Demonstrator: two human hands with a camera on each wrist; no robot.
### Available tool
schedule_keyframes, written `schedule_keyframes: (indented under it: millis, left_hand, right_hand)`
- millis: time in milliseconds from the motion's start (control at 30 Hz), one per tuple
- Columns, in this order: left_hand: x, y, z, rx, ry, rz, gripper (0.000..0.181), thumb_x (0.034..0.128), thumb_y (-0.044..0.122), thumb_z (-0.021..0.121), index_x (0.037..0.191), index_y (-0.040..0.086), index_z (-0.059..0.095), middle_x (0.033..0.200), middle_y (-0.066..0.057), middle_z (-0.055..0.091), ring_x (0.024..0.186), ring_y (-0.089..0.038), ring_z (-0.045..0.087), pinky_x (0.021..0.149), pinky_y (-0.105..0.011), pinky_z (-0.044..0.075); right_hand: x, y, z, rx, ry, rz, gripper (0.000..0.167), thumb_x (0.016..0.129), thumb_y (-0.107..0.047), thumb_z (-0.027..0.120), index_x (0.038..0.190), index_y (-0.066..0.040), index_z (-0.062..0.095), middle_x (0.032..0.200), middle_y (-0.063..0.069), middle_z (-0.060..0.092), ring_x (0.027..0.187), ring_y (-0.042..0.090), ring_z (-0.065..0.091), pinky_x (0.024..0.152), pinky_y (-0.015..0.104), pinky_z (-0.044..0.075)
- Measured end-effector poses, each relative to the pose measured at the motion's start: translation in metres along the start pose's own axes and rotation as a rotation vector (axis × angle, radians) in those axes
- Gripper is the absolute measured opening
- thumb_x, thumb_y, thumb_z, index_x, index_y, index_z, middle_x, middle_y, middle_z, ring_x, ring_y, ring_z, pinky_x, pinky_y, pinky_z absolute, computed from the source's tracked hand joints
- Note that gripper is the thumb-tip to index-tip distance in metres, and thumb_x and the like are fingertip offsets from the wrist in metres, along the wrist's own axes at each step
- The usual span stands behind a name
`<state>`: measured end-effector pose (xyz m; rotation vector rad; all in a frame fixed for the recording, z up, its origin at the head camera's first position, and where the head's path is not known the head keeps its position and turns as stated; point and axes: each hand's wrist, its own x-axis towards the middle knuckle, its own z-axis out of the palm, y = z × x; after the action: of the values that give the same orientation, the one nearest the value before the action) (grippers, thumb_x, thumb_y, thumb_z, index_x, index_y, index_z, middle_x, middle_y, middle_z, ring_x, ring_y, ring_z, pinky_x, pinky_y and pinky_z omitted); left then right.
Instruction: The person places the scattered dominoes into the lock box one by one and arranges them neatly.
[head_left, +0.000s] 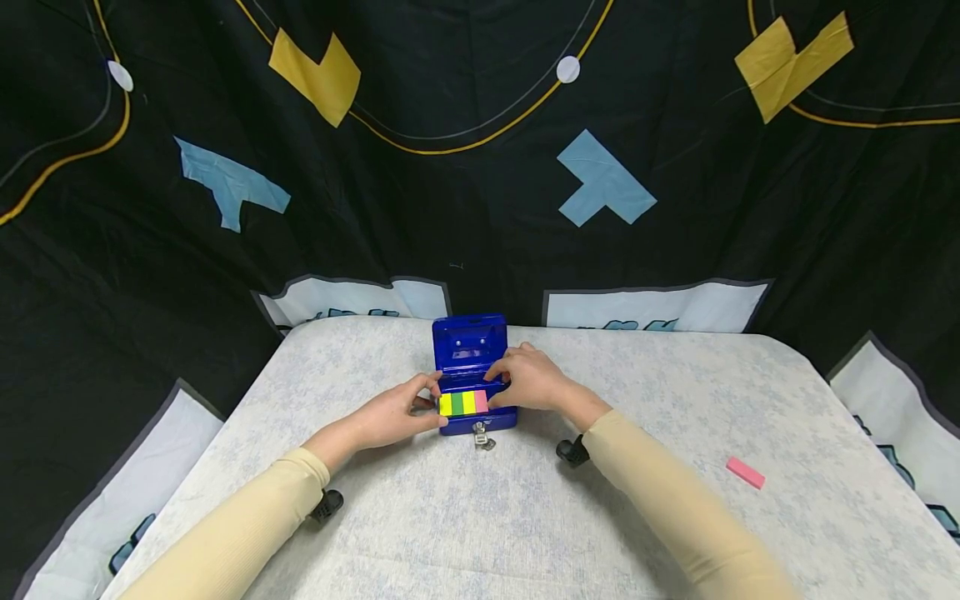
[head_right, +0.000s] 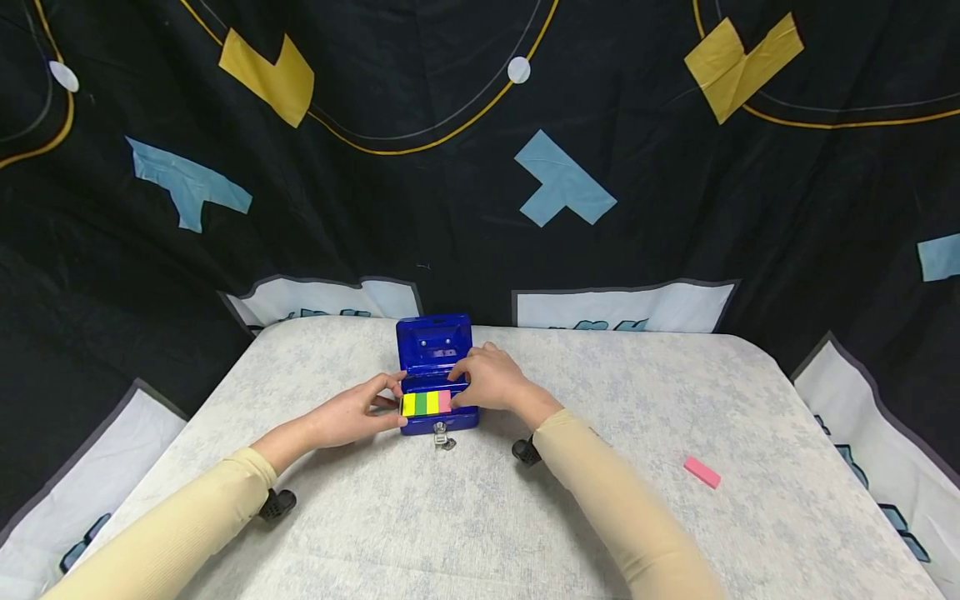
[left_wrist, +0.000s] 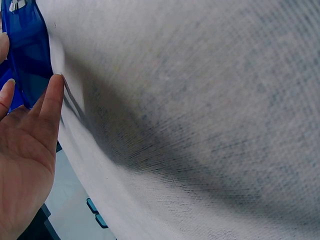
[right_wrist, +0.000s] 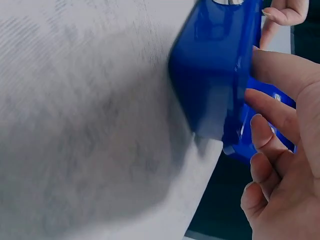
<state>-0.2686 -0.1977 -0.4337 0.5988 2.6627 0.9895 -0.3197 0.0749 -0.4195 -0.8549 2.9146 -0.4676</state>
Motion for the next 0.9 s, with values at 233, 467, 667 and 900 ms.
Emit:
schedule_keyframes:
  millis: [233,467,667,900]
  left_hand:
    - [0.000,0.001,0.000,0.003,0.000,-0.005,0.042,0.0968,0.040,0.072,0.120,0.012,0.051,0.165,-0.007,0.033,0.125,-0.026,0.061,0.104,-0.050,0.048]
    - [0.000,0.000,0.000,-0.001,-0.001,-0.008,0.043,0.0966,0.042,0.072,0.120,0.012,0.051,0.165,-0.005,0.032,0.126,-0.026,0.061,0.103,-0.049,0.048]
    - [0.001,-0.001,0.000,-0.001,-0.004,-0.007,0.043,0.0965,0.043,0.072,0.120,0.012,0.052,0.165,-0.005,0.032,0.126,-0.025,0.061,0.102,-0.049,0.049]
    - [0.002,-0.001,0.000,0.003,-0.004,-0.020,0.044,0.0958,0.044,0.072,0.119,0.013,0.052,0.165,-0.005,0.032,0.126,-0.025,0.061,0.099,-0.048,0.051]
  right_hand:
    - [-0.014,0.013,-0.015,0.082,0.003,0.010,0.043,0.083,-0.041,0.084,0.119,-0.020,0.077,0.101,-0.001,0.065,0.096,0.017,0.046,0.081,0.037,0.043]
    - [-0.035,0.028,-0.030,0.137,0.007,-0.024,0.043,0.087,-0.036,0.082,0.124,-0.016,0.074,0.112,0.005,0.068,0.106,0.027,0.051,0.088,0.042,0.043]
    - [-0.057,0.045,-0.039,0.147,0.014,-0.027,0.041,0.089,-0.035,0.081,0.124,-0.017,0.074,0.115,0.006,0.068,0.112,0.030,0.052,0.092,0.045,0.044]
    - [-0.087,0.071,-0.047,0.192,0.014,0.001,0.042,0.090,-0.033,0.079,0.127,-0.016,0.072,0.118,0.005,0.067,0.115,0.031,0.052,0.090,0.047,0.046]
